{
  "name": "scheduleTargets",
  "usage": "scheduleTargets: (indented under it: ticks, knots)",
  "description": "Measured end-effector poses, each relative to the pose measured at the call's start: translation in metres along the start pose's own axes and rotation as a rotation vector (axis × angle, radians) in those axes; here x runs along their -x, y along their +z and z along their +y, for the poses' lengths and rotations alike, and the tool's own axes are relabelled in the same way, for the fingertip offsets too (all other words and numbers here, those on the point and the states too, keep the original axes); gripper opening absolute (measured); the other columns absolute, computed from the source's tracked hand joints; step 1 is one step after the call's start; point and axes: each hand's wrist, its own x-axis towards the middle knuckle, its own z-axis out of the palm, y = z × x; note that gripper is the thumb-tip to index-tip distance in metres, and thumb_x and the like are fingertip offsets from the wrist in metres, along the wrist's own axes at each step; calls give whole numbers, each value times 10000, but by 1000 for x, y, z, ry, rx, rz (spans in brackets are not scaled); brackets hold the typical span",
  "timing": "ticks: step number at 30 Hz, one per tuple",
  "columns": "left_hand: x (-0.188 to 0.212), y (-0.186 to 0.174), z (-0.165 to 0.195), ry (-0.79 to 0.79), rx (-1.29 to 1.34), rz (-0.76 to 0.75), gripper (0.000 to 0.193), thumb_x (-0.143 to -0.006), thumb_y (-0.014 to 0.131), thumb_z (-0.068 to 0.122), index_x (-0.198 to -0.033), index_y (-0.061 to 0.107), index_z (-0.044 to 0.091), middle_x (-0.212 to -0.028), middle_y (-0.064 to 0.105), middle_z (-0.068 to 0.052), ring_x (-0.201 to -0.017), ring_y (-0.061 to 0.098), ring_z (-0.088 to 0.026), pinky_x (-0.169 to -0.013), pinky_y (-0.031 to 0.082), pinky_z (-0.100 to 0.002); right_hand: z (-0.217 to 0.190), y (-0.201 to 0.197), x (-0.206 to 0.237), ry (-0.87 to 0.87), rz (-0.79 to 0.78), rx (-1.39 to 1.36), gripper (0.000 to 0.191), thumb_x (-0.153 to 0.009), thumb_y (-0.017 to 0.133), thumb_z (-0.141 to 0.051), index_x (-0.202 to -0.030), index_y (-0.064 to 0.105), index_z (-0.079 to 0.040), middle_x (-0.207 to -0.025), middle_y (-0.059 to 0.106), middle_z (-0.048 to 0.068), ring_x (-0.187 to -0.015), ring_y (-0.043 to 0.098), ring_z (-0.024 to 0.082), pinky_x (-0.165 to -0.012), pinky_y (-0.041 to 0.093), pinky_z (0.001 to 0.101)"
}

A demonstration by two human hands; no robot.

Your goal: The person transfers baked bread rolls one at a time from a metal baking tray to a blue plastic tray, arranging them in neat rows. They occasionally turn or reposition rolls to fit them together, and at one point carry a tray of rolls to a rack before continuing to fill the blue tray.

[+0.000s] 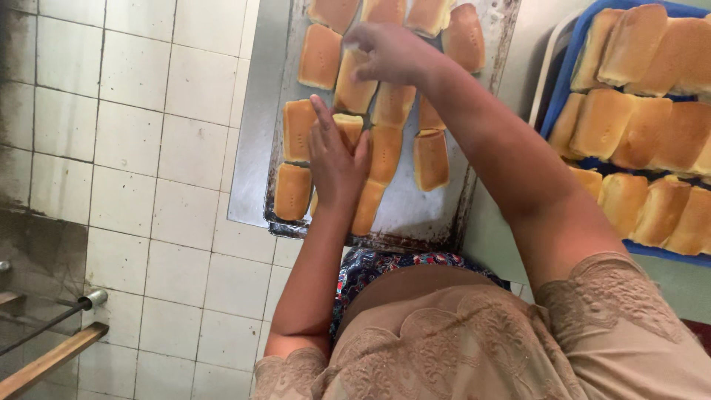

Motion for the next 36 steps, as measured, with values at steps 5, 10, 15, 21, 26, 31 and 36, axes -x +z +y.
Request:
scheduleTargets:
  ticks: [5,10,15,21,26,31,36]
  knots:
    - [34,11,10,310,-57,-25,817,-963,758,336,-1565,336,-18,-1619,364,-256,-1539,330,-444,-1266,316,-525,13,4,30,302,2,398,433,-940,704,-403,-1244,708,-95,-1220,677,185,-1167,608,396,-950,501,527]
    - [46,33,14,320,-176,-160,714,-960,694,259,-1521,373,-44,-1598,345,-289,-1504,337,-451,-1213,323,-534,-3,16,41,335,9,513,538,-922,734,-556,-1126,732,-58,-1165,670,200,-1190,557,410,-913,507,522]
    - [48,35,9,335,-148,-186,629,-976,632,165,-1508,383,-60,-1588,347,-327,-1482,373,-485,-1190,382,-501,-20,4,55,183,133,370,559,-753,845,-492,-1059,694,-49,-1127,655,199,-1103,584,405,-898,491,514]
    - [49,37,11,347,-196,-138,575,-963,598,44,-1508,418,-5,-1538,395,-349,-1419,459,-519,-1120,473,-491,-37,18,86,113,101,184,630,-760,839,-314,-1316,639,-95,-1096,722,169,-1023,687,384,-993,475,503]
    - [50,36,8,366,-229,-141,593,-930,583,7,-1503,427,-1,-1539,376,-384,-1409,462,-522,-1104,489,-482,-14,-21,64,117,29,-86,463,-800,829,-247,-1214,690,-95,-1119,686,107,-984,699,251,-805,590,386]
    - [47,37,12,374,-200,-146,599,-956,643,138,-1495,429,-15,-1550,358,-394,-1423,422,-520,-1116,464,-492,13,-68,44,253,-250,-791,474,-849,814,-314,-1241,620,-130,-1157,702,32,-1074,710,158,-861,614,323]
    - [53,12,13,345,-147,-79,620,-970,708,281,-1476,472,10,-1539,429,-294,-1428,442,-471,-1149,443,-508,8,-33,37,172,-50,156,521,-822,820,-349,-1262,656,-123,-1135,699,128,-1004,668,341,-820,526,459]
